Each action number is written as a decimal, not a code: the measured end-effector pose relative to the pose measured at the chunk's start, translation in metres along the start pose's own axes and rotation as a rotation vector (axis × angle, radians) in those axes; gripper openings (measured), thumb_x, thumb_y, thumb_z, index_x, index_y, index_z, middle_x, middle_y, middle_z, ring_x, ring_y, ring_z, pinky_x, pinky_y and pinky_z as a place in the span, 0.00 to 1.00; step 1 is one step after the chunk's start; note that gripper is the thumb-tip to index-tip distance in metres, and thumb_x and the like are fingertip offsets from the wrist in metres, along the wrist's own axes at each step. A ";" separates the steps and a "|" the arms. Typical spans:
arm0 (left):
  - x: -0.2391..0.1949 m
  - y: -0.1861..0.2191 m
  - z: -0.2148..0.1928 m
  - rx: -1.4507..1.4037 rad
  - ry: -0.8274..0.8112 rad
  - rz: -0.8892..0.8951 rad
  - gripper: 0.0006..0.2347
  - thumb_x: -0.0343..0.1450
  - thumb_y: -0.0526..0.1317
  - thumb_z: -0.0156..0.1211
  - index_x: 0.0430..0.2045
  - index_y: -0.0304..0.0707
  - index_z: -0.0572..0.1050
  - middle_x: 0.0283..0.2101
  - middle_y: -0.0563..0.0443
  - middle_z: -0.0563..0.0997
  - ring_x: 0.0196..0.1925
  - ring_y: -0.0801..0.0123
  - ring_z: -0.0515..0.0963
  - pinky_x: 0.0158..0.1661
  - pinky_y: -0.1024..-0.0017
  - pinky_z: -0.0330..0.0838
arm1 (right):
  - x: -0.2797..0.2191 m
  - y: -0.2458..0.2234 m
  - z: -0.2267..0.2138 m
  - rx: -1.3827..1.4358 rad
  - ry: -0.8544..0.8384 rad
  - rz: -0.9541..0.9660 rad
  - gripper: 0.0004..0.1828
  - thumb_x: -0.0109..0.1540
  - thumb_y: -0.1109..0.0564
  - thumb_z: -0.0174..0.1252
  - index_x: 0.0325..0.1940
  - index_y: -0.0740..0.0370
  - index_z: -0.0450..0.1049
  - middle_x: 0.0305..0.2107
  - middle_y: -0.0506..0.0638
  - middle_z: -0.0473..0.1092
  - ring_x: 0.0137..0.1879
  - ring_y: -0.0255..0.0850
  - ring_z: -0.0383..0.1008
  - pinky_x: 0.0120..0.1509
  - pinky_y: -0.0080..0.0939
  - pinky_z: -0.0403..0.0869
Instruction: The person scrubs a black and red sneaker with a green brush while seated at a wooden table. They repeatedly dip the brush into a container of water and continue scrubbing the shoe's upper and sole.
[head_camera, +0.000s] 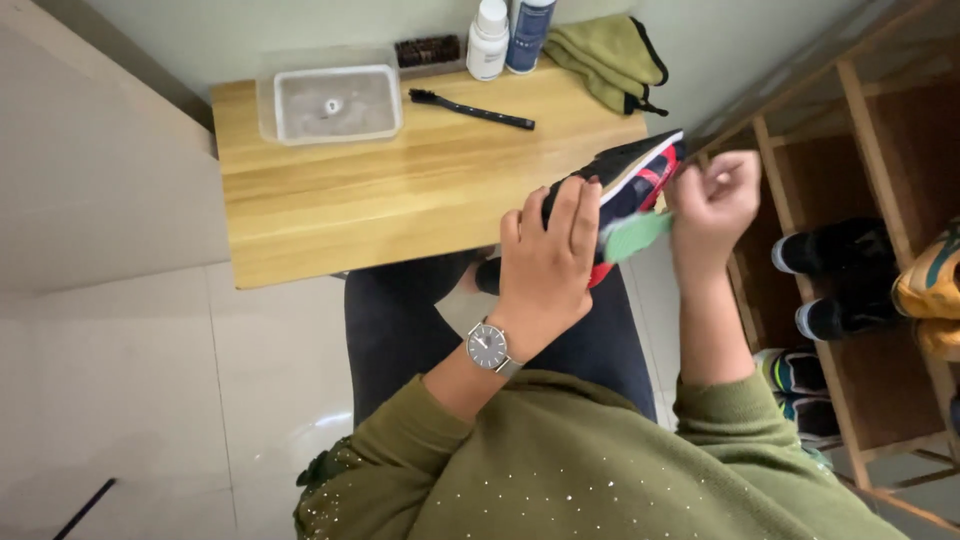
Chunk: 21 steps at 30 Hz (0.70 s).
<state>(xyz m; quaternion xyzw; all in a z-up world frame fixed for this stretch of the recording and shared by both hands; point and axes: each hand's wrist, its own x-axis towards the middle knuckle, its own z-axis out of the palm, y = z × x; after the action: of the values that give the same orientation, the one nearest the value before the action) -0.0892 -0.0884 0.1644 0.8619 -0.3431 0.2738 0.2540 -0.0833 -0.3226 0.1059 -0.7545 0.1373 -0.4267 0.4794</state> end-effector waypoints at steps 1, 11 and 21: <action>-0.002 0.002 0.000 0.000 -0.009 -0.002 0.36 0.56 0.29 0.54 0.65 0.28 0.59 0.62 0.37 0.69 0.55 0.35 0.72 0.44 0.56 0.63 | 0.004 0.016 0.002 -0.002 -0.002 0.009 0.12 0.58 0.72 0.53 0.35 0.59 0.63 0.20 0.44 0.54 0.24 0.33 0.69 0.26 0.27 0.56; 0.000 0.002 0.000 -0.020 -0.083 -0.028 0.39 0.54 0.27 0.57 0.66 0.29 0.57 0.62 0.36 0.68 0.55 0.36 0.71 0.45 0.55 0.63 | 0.026 0.075 0.000 0.113 0.001 -0.004 0.13 0.60 0.74 0.54 0.35 0.60 0.63 0.19 0.45 0.54 0.23 0.34 0.69 0.26 0.29 0.61; 0.004 0.008 -0.002 -0.006 -0.065 -0.017 0.39 0.53 0.26 0.56 0.66 0.28 0.57 0.62 0.36 0.67 0.54 0.36 0.71 0.45 0.56 0.63 | 0.050 0.117 -0.012 0.106 0.004 0.010 0.12 0.60 0.74 0.51 0.38 0.61 0.63 0.19 0.49 0.66 0.26 0.41 0.78 0.28 0.28 0.66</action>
<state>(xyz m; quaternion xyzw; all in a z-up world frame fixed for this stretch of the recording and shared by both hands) -0.0930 -0.0937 0.1705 0.8725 -0.3445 0.2424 0.2475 -0.0388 -0.4197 0.0356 -0.7264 0.1191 -0.4323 0.5208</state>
